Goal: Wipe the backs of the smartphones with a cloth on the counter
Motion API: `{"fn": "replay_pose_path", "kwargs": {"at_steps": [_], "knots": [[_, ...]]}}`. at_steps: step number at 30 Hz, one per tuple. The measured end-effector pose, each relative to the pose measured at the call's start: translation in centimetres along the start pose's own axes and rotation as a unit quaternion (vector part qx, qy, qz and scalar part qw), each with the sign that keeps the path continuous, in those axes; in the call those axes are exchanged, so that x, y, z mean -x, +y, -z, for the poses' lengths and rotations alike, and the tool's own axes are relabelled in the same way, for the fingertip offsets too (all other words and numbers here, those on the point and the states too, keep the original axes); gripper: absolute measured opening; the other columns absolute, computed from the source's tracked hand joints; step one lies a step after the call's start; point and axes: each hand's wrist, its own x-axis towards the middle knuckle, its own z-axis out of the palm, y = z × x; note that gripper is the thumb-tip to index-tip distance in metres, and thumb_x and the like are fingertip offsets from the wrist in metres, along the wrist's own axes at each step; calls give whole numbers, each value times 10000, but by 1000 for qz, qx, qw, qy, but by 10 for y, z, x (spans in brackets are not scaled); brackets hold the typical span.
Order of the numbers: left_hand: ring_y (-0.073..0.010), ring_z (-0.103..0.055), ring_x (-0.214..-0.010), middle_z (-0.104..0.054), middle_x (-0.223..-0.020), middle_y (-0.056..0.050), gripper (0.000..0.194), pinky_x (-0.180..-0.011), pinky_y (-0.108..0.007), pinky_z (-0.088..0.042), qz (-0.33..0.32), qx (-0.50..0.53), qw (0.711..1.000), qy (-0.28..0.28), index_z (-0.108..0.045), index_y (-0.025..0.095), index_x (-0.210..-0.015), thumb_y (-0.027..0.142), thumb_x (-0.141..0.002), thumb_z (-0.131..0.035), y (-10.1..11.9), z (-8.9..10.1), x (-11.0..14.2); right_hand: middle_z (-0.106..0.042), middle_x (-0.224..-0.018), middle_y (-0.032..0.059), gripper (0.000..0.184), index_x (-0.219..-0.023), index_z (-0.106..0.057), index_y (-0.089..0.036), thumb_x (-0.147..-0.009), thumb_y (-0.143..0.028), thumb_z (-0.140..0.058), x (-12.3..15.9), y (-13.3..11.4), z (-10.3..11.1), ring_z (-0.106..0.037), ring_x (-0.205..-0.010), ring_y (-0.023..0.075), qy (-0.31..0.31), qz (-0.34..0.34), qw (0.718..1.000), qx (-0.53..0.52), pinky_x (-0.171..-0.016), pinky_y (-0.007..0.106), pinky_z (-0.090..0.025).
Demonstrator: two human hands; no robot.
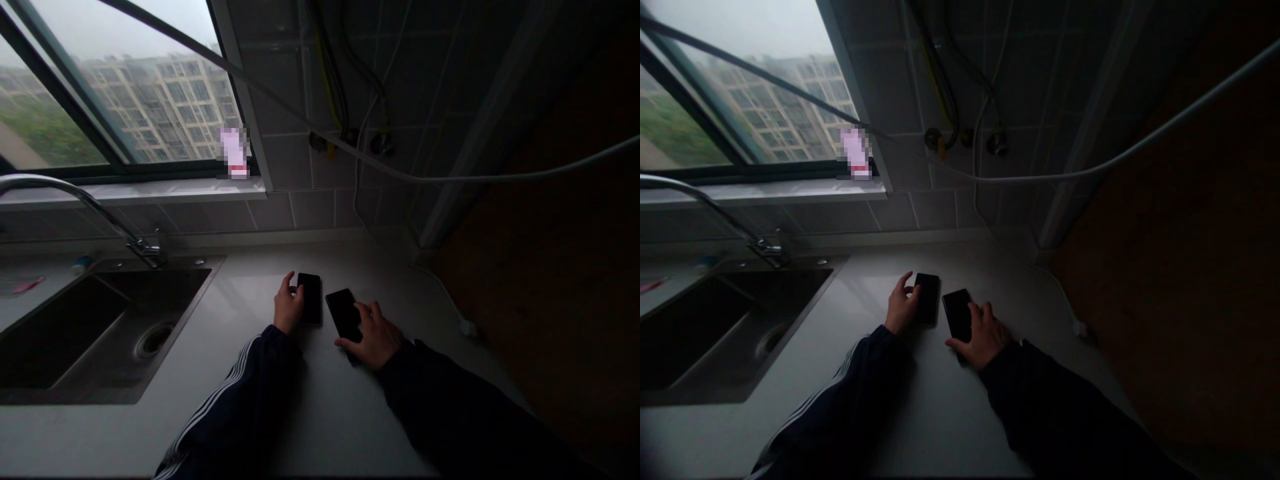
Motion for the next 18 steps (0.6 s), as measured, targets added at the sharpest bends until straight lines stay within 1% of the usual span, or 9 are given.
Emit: {"fn": "replay_pose_path", "kwargs": {"at_steps": [3,6,8,10,12,13,15,18], "knots": [[-191,-656,-699,-738,-944,-97,563,-724,-309,-485,2,-18,1000,0,-523,171,-1410,337,-877,-595,5,3,2,-632,-1193,168,846,-1295,-568,-205,-628,-668,-803,-3,3,2,-725,-859,343,-24,-19,1000,3,-673,412,-530],[-203,-670,-713,-748,-1011,-106,527,-756,-329,-491,-2,-32,999,-4,-539,197,-1383,380,-891,-584,10,7,5,-688,-1147,192,889,-1320,-556,-185,-606,-636,-832,-8,12,-2,-725,-902,370,-22,-22,999,-31,-690,433,-534],[-216,-677,-728,-750,-1044,-105,575,-763,-342,-492,-1,-52,999,-7,-484,210,-1434,412,-902,-568,13,10,8,-740,-1036,156,898,-1342,-553,-210,-597,-613,-853,-11,20,-6,-739,-859,348,-15,-12,998,-61,-679,412,-538],[-236,-686,-767,-746,-1061,-102,681,-774,-354,-492,1,-79,997,-11,-364,210,-1516,433,-905,-565,16,12,10,-767,-974,114,906,-1388,-535,-249,-609,-569,-868,-13,26,-10,-752,-823,322,-7,8,995,-96,-670,391,-550],[-258,-692,-847,-729,-1088,-111,787,-797,-363,-492,-7,-112,994,-14,-252,190,-1566,443,-897,-581,19,13,12,-773,-1033,108,937,-1458,-487,-269,-635,-492,-876,-15,31,-12,-760,-855,316,-3,32,991,-134,-698,399,-578],[-269,-691,-900,-712,-1115,-124,820,-808,-366,-492,-15,-130,991,-19,-225,178,-1574,451,-892,-590,19,14,13,-768,-1083,111,950,-1490,-458,-274,-652,-450,-872,-16,32,-12,-760,-887,317,0,44,987,-152,-724,412,-592],[-292,-674,-1011,-666,-1187,-159,855,-833,-370,-493,-27,-171,984,-32,-230,158,-1573,482,-878,-608,21,13,15,-755,-1154,104,934,-1524,-418,-293,-697,-378,-843,-16,32,-12,-757,-943,313,10,65,980,-187,-778,440,-610],[-319,-649,-1098,-596,-1278,-195,869,-851,-376,-496,-30,-216,974,-55,-275,161,-1554,547,-859,-624,23,12,18,-742,-1202,87,830,-1507,-450,-307,-749,-298,-789,-16,31,-11,-743,-1019,300,28,82,968,-234,-850,464,-615]]}}
